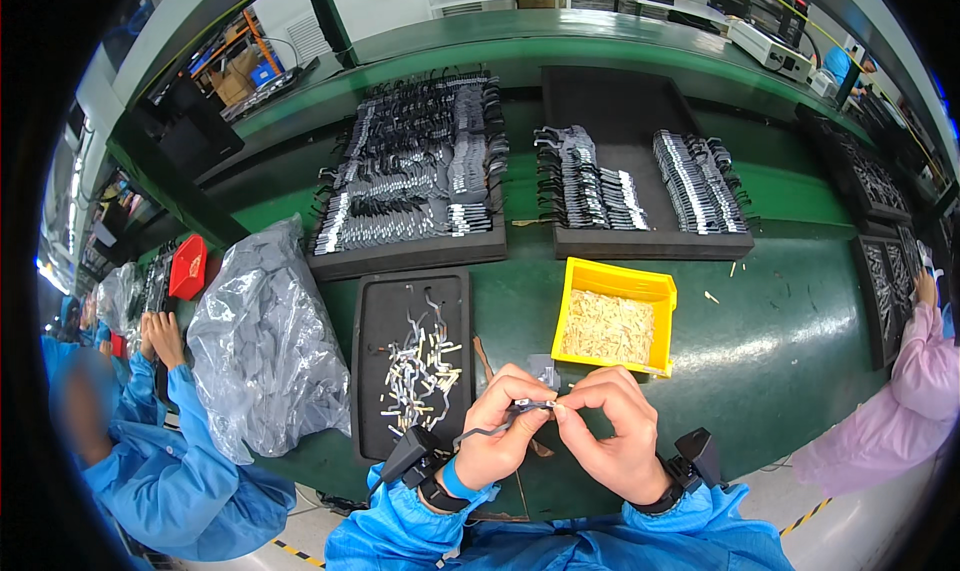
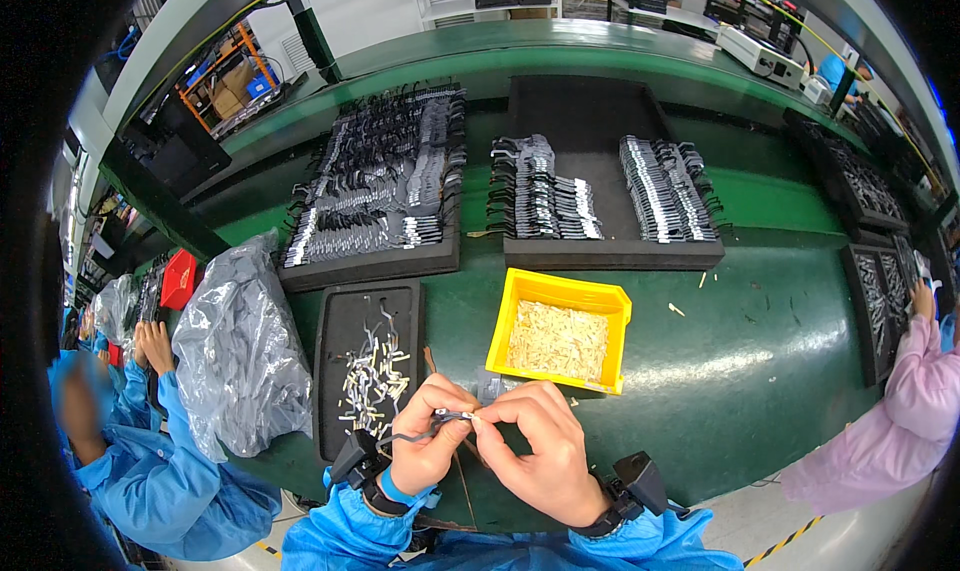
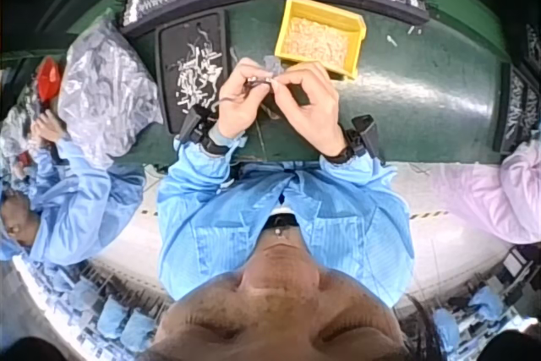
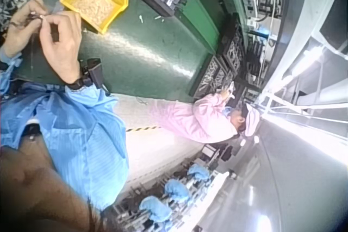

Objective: The worker is assembling small wire and plastic components into connectors at a factory workbench.

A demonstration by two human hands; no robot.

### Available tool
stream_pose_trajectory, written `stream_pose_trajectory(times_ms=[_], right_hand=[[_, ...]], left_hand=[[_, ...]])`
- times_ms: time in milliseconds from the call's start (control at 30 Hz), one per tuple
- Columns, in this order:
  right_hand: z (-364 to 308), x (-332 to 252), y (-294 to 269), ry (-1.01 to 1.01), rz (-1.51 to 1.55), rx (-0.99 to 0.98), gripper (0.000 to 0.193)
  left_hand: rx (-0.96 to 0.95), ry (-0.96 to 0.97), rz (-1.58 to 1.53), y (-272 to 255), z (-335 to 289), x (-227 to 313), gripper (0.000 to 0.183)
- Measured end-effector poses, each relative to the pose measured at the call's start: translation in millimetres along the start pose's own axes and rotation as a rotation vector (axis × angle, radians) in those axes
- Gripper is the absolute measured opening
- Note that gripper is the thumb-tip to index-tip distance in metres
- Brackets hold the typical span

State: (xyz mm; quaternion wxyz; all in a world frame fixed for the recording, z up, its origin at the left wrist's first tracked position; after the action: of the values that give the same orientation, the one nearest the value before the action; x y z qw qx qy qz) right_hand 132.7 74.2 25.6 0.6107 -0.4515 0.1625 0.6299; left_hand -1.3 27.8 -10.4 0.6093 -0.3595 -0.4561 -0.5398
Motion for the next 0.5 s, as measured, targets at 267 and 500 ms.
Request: stream_pose_trajectory(times_ms=[267,500], right_hand=[[-0.5,1.1,0.1,0.041,0.039,-0.032,0.011],[-1.2,4.6,-0.3,0.085,0.107,-0.047,0.011]], left_hand=[[0.006,0.002,0.013,0.3,0.0,1.7,0.013],[-0.043,0.006,-0.001,-2.4,0.5,0.5,0.011]])
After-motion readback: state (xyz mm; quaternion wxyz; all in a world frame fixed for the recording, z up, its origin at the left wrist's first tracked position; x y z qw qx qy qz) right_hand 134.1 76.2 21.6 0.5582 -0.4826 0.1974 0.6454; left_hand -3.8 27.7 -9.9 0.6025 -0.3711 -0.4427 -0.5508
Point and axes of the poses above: each hand's wrist, its own z-axis towards the middle knuckle, its own y-axis out of the palm, x = y × z, the point moved 3 cm from there along z, towards the middle knuckle, and after that the axes turned 3 degrees about -z, right-handed, at the moved point
